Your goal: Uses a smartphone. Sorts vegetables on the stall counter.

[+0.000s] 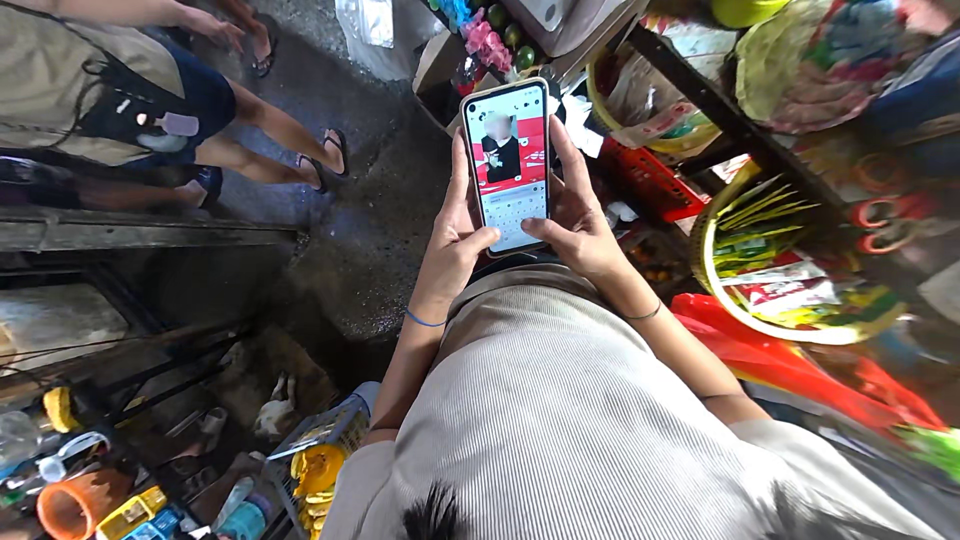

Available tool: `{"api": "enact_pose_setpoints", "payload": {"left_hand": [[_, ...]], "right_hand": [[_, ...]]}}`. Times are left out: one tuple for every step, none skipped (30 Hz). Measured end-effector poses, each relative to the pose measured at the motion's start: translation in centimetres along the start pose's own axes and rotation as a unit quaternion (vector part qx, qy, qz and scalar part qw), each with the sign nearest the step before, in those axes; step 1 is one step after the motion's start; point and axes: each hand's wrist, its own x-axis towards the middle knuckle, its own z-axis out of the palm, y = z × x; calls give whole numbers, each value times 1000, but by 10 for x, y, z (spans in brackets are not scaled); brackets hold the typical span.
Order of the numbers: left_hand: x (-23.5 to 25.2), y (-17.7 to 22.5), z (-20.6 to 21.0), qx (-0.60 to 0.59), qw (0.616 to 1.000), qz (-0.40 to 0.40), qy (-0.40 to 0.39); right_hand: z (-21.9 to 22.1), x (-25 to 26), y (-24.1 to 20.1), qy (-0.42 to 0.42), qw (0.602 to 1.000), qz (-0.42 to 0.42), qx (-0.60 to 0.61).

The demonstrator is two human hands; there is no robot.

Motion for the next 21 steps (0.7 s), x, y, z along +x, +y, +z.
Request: {"api": "enact_pose_setpoints", "payload": {"left_hand": [[0, 0, 0, -2, 1000, 7, -10], [0, 0, 0, -5, 1000, 12, -17], [0, 0, -1, -5, 1000, 18, -19], [0, 0, -1, -4, 1000, 21, -19], [0, 0, -2, -5, 1000, 21, -20], [0, 0, -3, -6, 1000, 21, -19], [0, 1, -3, -6, 1000, 22, -18], [0, 1, -4, -6, 1000, 23, -17], [0, 1, -4, -7, 1000, 24, -17], [0, 1, -5, -5, 1000, 24, -17], [0, 1, -4, -4, 1000, 22, -12], [0, 2, -4, -5, 1000, 19, -5], [0, 2, -3, -4, 1000, 17, 1], [-1, 2, -3, -1, 1000, 17, 4], [-1, 2, -4, 1, 1000, 17, 7], [-1, 2, -4, 3, 1000, 17, 11], [-1, 2, -3, 4, 1000, 18, 15], [-2, 2, -3, 7, 1000, 18, 19], [-2, 2, -2, 13, 999, 19, 23], [-2, 1, -1, 20, 999, 19, 32], [-2, 1, -1, 26, 999, 19, 41]], "right_hand": [[1, 1, -1, 9, 1000, 1, -6], [2, 1, -2, 17, 1000, 3, -13], [3, 1, -2, 21, 1000, 1, -17], [3, 2, -2, 18, 1000, -1, -15], [2, 2, -2, 10, 1000, -3, -10], [1, 2, -2, -2, 1000, -4, -4], [0, 2, -2, -16, 1000, -8, 3], [0, 3, -1, -26, 1000, -11, 7], [0, 3, -1, -29, 999, -12, 5], [1, 3, -1, -29, 999, -13, 1], [2, 4, -1, -31, 999, -14, -3], [2, 4, -1, -34, 999, -16, -4], [2, 4, -1, -36, 999, -16, -4], [3, 4, -2, -38, 999, -14, -5], [4, 4, -3, -39, 999, -10, -6], [4, 4, -4, -38, 999, -7, -5], [5, 4, -3, -37, 999, -7, -5], [6, 4, -3, -36, 999, -8, -6], [6, 4, -3, -36, 999, -10, -10], [7, 4, -3, -36, 999, -12, -13], [7, 4, -2, -37, 999, -15, -16]]}}
